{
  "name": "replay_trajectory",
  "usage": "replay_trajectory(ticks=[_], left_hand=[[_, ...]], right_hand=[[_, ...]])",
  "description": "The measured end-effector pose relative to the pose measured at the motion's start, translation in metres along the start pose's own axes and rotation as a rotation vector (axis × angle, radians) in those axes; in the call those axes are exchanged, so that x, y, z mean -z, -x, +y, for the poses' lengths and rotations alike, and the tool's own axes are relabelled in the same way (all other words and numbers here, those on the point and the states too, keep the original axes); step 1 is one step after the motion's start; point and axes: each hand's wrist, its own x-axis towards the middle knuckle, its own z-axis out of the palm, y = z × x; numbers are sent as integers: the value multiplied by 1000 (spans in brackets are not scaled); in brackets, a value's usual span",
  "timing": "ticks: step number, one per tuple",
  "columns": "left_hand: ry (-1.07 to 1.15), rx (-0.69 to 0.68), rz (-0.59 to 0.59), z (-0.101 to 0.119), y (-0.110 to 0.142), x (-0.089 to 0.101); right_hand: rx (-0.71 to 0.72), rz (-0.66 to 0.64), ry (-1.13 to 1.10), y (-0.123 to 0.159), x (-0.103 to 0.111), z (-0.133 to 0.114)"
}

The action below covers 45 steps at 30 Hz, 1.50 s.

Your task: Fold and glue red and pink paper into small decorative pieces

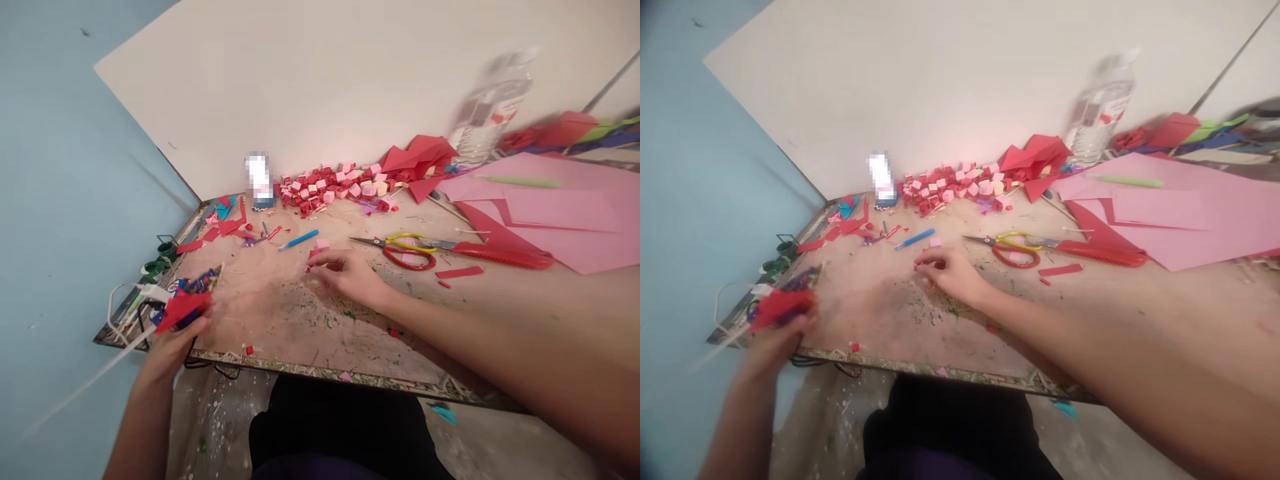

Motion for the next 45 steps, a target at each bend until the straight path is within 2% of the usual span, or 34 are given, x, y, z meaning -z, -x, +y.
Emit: replay_trajectory(ticks=[1, 3, 5, 8, 10, 15, 19, 25, 33, 45], left_hand=[[33, 17, -42, -4, 5, -12], [143, 134, -152, -9, 11, -32], [88, 162, -166, -10, 14, -47], [119, 179, -349, -4, 15, -63], [151, 164, -464, 1, 16, -70], [224, 177, -504, 8, 19, -73], [191, 120, -625, 7, 16, -72], [89, 44, -640, 7, 14, -72], [86, 74, -606, 15, 17, -73], [98, 100, -626, 12, 16, -73]], right_hand=[[-2, -20, -20, 1, -1, 0], [-20, -68, -76, 3, -4, 0], [-30, -110, -112, 4, -4, 2], [-19, -139, -120, 4, -4, 4], [-8, -154, -110, 4, -3, 4], [6, -184, -80, 4, -3, 2], [3, -149, -51, 2, -4, 5], [54, -162, 23, -1, -9, 15], [51, -241, -5, -3, -7, 16], [63, -260, 1, -3, -6, 20]])
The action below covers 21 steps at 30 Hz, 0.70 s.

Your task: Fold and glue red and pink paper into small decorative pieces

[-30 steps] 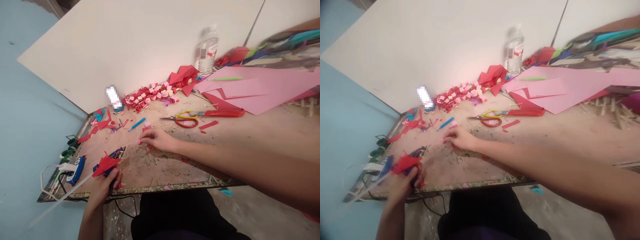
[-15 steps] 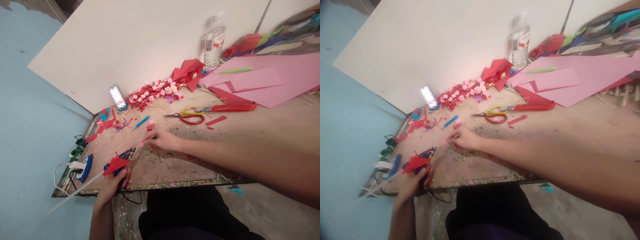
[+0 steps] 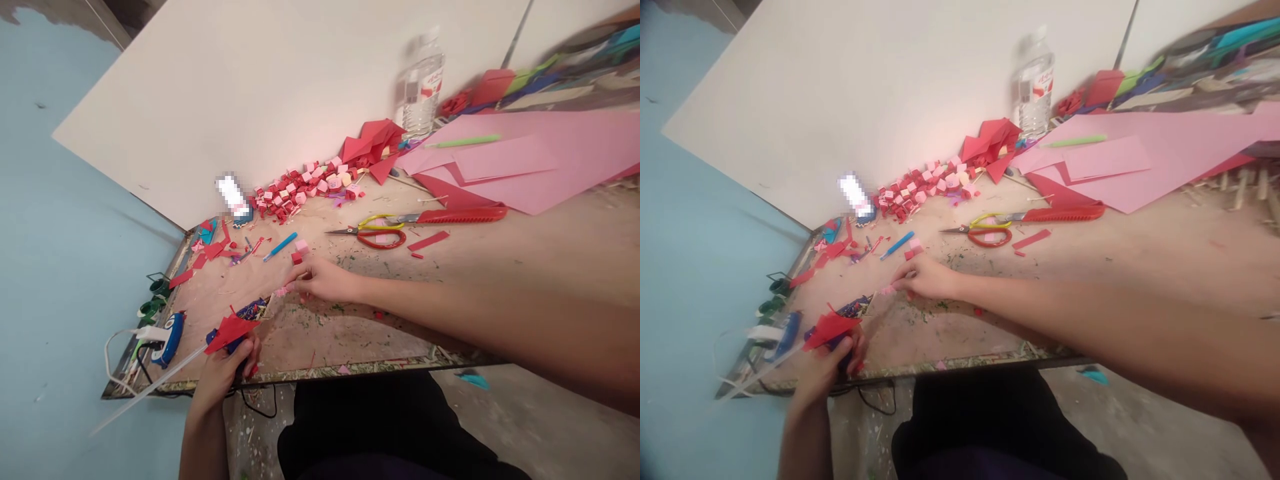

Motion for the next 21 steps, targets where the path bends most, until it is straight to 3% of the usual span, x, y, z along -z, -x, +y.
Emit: replay_trajectory(ticks=[6, 21], left_hand=[[-30, -7, 53, 6, -1, -4], [-68, 12, 57, 9, -1, -6]], right_hand=[[-23, 2, -19, -1, -1, 1], [-29, 6, -26, -2, 0, 3]])
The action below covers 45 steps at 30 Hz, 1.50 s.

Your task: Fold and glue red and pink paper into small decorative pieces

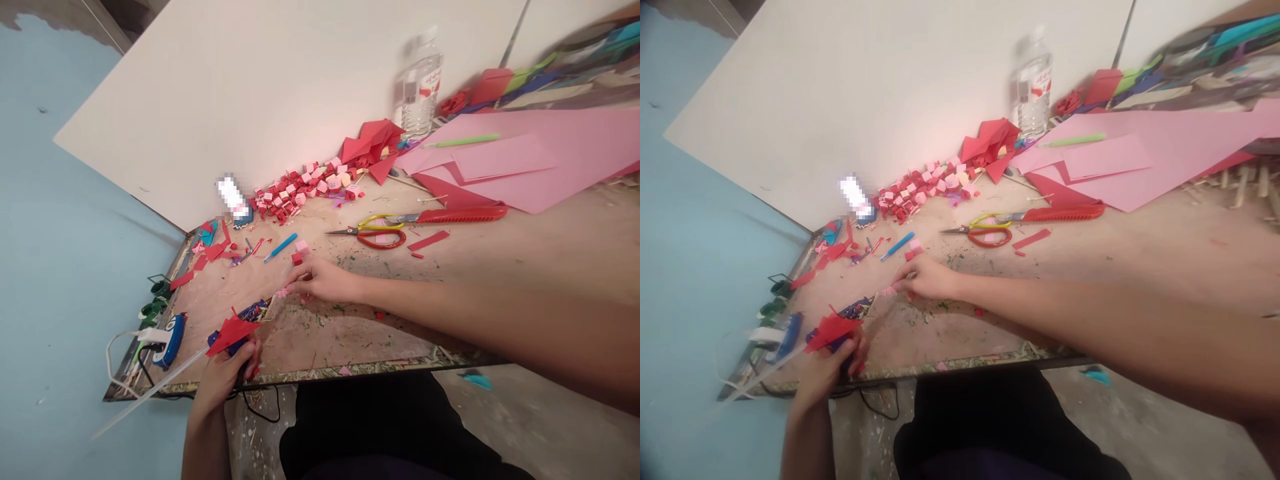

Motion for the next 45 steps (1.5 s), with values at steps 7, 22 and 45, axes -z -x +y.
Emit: replay_trajectory(ticks=[7, 22, 45], left_hand=[[26, 20, -12, -2, 0, 1], [47, 24, -42, -8, 0, 4], [12, 51, 70, -13, 4, 3]], right_hand=[[15, -3, 12, 0, 0, 0], [38, -18, 24, 0, 1, 2], [31, -30, -43, 3, -2, -7]])
